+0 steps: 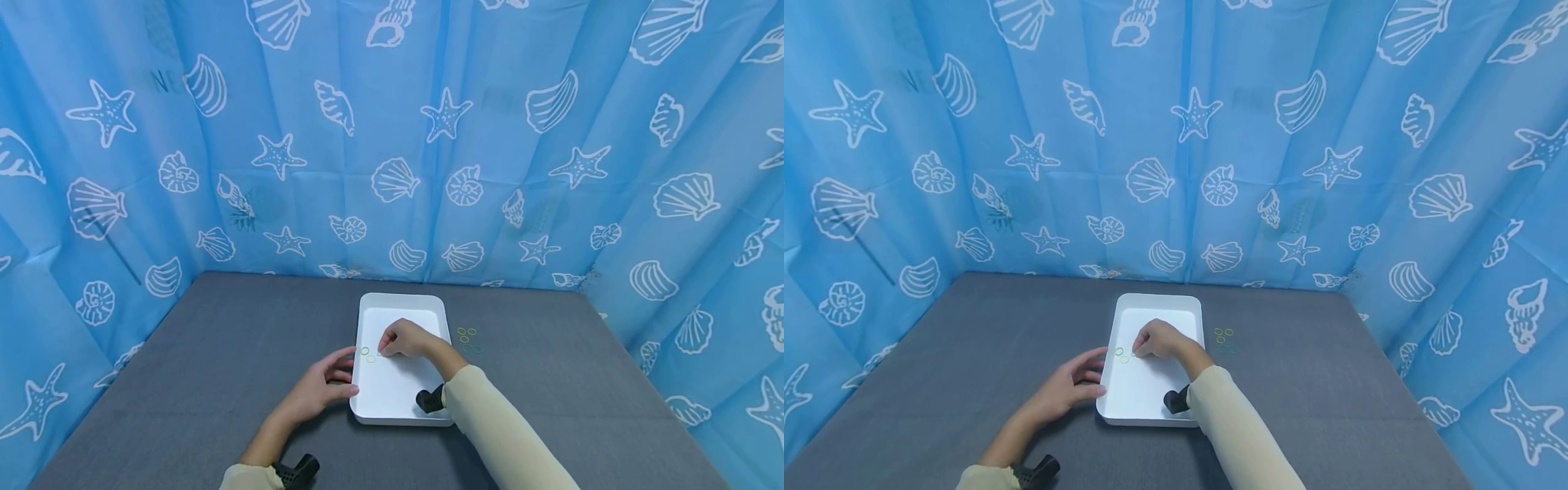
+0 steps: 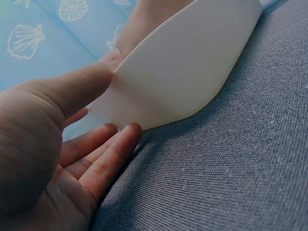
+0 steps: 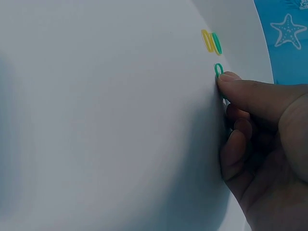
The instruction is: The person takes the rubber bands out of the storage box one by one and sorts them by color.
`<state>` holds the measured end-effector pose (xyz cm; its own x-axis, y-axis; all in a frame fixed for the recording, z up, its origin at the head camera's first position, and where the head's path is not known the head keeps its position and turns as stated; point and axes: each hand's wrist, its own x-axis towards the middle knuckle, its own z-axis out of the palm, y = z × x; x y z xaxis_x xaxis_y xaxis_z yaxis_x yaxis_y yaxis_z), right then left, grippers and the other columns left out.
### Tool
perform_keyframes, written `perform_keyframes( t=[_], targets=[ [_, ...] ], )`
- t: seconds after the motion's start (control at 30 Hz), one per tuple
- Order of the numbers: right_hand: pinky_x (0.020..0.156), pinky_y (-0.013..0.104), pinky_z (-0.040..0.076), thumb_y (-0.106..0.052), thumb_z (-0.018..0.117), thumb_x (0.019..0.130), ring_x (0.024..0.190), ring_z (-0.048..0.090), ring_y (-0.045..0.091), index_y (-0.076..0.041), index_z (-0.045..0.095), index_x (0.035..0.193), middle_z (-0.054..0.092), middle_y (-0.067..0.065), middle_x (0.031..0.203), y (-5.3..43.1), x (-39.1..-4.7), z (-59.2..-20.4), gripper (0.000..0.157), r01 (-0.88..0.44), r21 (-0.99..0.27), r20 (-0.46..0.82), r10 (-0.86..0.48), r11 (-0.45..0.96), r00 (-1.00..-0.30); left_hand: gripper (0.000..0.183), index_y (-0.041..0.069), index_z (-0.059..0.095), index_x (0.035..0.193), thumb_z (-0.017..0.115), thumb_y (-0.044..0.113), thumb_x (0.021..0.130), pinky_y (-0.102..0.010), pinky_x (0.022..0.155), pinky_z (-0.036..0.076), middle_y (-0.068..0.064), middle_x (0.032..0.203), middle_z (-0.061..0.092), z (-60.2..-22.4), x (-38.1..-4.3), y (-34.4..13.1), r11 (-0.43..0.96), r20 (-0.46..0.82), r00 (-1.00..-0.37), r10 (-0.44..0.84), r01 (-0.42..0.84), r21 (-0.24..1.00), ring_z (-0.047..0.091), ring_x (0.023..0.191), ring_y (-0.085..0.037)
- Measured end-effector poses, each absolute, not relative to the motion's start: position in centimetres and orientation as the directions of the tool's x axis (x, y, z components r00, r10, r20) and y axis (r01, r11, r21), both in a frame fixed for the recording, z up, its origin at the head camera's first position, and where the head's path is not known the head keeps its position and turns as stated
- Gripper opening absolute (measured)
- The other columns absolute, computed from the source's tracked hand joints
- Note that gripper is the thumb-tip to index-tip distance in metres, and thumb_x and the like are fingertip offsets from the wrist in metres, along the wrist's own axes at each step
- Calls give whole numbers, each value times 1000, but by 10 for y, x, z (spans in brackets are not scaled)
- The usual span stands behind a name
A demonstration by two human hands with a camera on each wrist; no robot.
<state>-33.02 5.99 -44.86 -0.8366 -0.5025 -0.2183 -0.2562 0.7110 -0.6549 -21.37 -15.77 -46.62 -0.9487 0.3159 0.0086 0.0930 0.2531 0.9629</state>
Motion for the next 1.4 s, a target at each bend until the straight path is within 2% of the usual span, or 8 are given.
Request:
perform_keyframes(
  t=[0.2, 0.4, 0.67, 0.83, 0.93, 1.17, 1.4],
  targets=[
    [64, 26, 43, -7, 73, 87, 68, 54, 15, -8, 72, 84, 61, 0, 74, 61, -331, -450, 3, -248, -665, -224, -504, 705, -834, 71, 9, 42, 147, 76, 20, 85, -37, 79, 48, -16, 132, 55, -484, -222, -160, 253, 13, -952, 305, 94, 963, 59, 104, -26],
    [64, 26, 43, -8, 75, 85, 68, 53, 15, -7, 72, 87, 60, 1, 73, 61, -331, -448, 4, -223, -673, -253, -503, 706, -827, 72, 10, 42, 147, 77, 20, 85, -38, 79, 49, -16, 132, 55, -482, -220, -159, 248, 10, -953, 303, 89, 965, 59, 104, -26],
    [62, 26, 42, -10, 76, 85, 67, 52, 15, -13, 71, 85, 59, 1, 74, 62, -332, -447, 5, -185, -675, -289, -486, 714, -825, 71, 10, 42, 147, 77, 20, 85, -37, 79, 49, -16, 132, 55, -483, -220, -160, 248, 13, -952, 305, 92, 964, 59, 104, -26],
    [61, 26, 42, -11, 74, 87, 66, 52, 15, -11, 72, 85, 60, 1, 73, 62, -331, -447, 3, -217, -666, -260, -494, 714, -830, 71, 9, 42, 147, 76, 19, 85, -37, 79, 49, -17, 132, 54, -483, -221, -160, 247, 19, -951, 310, 100, 964, 59, 105, -27],
    [61, 26, 41, -11, 72, 89, 65, 52, 14, -11, 71, 81, 60, 0, 72, 60, -330, -447, 8, -242, -648, -237, -493, 723, -837, 71, 9, 42, 147, 76, 19, 86, -36, 79, 49, -16, 132, 55, -484, -221, -160, 250, 17, -950, 311, 99, 963, 59, 105, -26],
    [66, 27, 41, -12, 71, 89, 68, 52, 12, -13, 69, 79, 61, -3, 73, 57, -331, -451, 11, -317, -587, -207, -516, 745, -831, 71, 8, 41, 147, 76, 19, 86, -36, 79, 48, -17, 132, 54, -483, -222, -161, 258, 11, -949, 314, 97, 961, 59, 105, -26],
    [66, 27, 42, -11, 69, 91, 70, 53, 14, -12, 69, 82, 60, -1, 75, 60, -331, -448, 10, -306, -617, -214, -529, 725, -821, 70, 7, 40, 147, 75, 18, 87, -35, 79, 48, -17, 132, 54, -484, -222, -161, 250, 18, -945, 328, 105, 962, 59, 105, -26]
  ],
)
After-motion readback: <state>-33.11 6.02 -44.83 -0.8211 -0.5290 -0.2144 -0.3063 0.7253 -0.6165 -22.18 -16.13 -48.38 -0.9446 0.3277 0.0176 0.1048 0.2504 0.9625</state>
